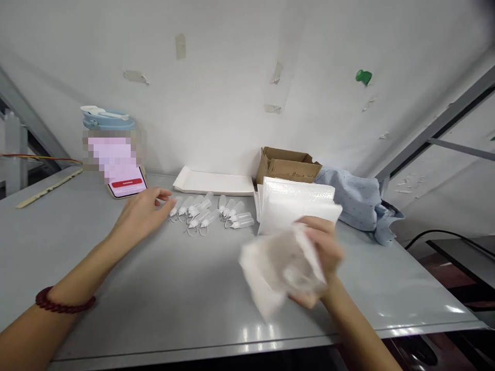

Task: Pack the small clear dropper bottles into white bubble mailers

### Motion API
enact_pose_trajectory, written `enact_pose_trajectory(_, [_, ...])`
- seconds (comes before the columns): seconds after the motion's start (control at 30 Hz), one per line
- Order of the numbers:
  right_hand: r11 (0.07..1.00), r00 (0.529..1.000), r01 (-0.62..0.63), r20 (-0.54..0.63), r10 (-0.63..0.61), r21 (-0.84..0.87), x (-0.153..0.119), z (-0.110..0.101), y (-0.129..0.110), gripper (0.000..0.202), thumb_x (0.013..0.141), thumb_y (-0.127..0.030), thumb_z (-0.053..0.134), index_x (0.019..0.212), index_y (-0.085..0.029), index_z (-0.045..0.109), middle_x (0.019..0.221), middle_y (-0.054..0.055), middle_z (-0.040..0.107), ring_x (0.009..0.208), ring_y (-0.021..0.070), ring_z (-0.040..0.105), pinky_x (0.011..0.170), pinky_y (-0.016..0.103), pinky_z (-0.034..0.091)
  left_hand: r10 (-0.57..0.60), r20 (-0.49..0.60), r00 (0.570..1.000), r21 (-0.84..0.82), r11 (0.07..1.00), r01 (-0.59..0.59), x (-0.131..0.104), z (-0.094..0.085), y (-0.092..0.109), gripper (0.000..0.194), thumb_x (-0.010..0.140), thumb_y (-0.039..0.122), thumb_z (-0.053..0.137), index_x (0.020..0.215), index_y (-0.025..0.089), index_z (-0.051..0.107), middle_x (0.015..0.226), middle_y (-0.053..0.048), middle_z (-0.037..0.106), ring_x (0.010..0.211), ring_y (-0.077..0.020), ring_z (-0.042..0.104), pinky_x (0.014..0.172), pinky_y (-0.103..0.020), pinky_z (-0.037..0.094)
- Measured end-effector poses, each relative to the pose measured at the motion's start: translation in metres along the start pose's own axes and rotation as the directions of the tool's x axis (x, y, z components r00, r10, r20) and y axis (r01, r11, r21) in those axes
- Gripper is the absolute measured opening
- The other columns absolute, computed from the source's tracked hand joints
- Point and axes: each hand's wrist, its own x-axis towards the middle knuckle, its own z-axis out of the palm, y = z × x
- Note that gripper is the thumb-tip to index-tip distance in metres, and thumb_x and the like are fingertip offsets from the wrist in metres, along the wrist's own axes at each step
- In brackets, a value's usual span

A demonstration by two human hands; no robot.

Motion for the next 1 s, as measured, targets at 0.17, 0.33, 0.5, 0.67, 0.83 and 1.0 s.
enact_pose_trajectory(0.17, [0.999, 0.919, 0.031, 0.392, -0.043, 0.036, 0.018, 0.011, 0.000, 0.067, 0.060, -0.019, 0.052, 0.124, -0.019, 0.031, 0.110, 0.011, 0.044, 0.097, 0.0274, 0.043, 0.078, 0.044, 0.040, 0.202, -0.102, 0.974, -0.094, 0.973, -0.212, -0.018, 0.015, 0.021, 0.034, 0.086, 0.041, 0.043, 0.102, 0.015, 0.059, 0.100, -0.007, 0.062, 0.086, -0.0211, 0.056, 0.069, -0.028, 0.043])
enact_pose_trajectory(0.33, [0.987, 0.950, 0.027, 0.304, -0.074, 0.157, 0.014, 0.011, -0.004, 0.075, 0.058, -0.019, 0.053, 0.128, -0.020, 0.026, 0.112, 0.010, 0.040, 0.100, 0.0272, 0.041, 0.082, 0.044, 0.039, 0.410, 0.230, 0.883, -0.483, 0.836, -0.262, -0.039, 0.027, 0.042, 0.033, 0.089, 0.043, 0.040, 0.104, 0.021, 0.060, 0.098, -0.003, 0.064, 0.083, -0.0182, 0.058, 0.068, -0.027, 0.045])
enact_pose_trajectory(0.5, [0.984, 0.941, -0.002, 0.334, -0.058, 0.177, 0.013, 0.016, -0.006, 0.075, 0.059, -0.017, 0.053, 0.128, -0.020, 0.025, 0.112, 0.010, 0.040, 0.101, 0.0271, 0.041, 0.083, 0.043, 0.039, 0.420, 0.113, 0.901, -0.656, 0.712, -0.250, -0.054, 0.027, 0.052, 0.024, 0.088, 0.037, 0.045, 0.102, 0.021, 0.057, 0.096, -0.003, 0.063, 0.085, -0.0170, 0.057, 0.072, -0.027, 0.048])
enact_pose_trajectory(0.67, [0.992, 0.890, -0.045, 0.457, -0.013, 0.117, 0.013, 0.023, -0.010, 0.070, 0.063, -0.017, 0.056, 0.127, -0.018, 0.028, 0.115, 0.011, 0.043, 0.103, 0.0275, 0.041, 0.086, 0.044, 0.037, 0.617, -0.191, 0.763, -0.391, 0.666, -0.636, -0.056, 0.027, 0.046, 0.007, 0.084, 0.023, 0.054, 0.087, 0.018, 0.058, 0.087, -0.003, 0.061, 0.080, -0.0161, 0.052, 0.074, -0.030, 0.044])
enact_pose_trajectory(0.83, [0.993, 0.835, -0.086, 0.549, 0.028, 0.081, 0.012, 0.032, -0.020, 0.065, 0.063, -0.016, 0.054, 0.124, -0.017, 0.032, 0.115, 0.011, 0.046, 0.103, 0.0271, 0.042, 0.088, 0.043, 0.036, 0.751, 0.181, 0.635, -0.241, 0.660, -0.711, -0.056, 0.047, 0.041, 0.019, 0.085, 0.013, 0.046, 0.073, 0.016, 0.060, 0.074, -0.003, 0.061, 0.073, -0.0164, 0.052, 0.065, -0.027, 0.040])
enact_pose_trajectory(1.0, [0.994, 0.786, -0.110, 0.614, 0.076, 0.018, 0.012, 0.037, -0.025, 0.062, 0.063, -0.014, 0.052, 0.122, -0.016, 0.037, 0.115, 0.011, 0.048, 0.103, 0.0272, 0.042, 0.089, 0.043, 0.035, 0.584, 0.319, 0.746, -0.349, 0.804, -0.481, -0.060, 0.055, 0.046, 0.017, 0.070, 0.003, 0.045, 0.059, 0.015, 0.051, 0.064, 0.000, 0.055, 0.056, -0.0107, 0.048, 0.054, -0.021, 0.036])
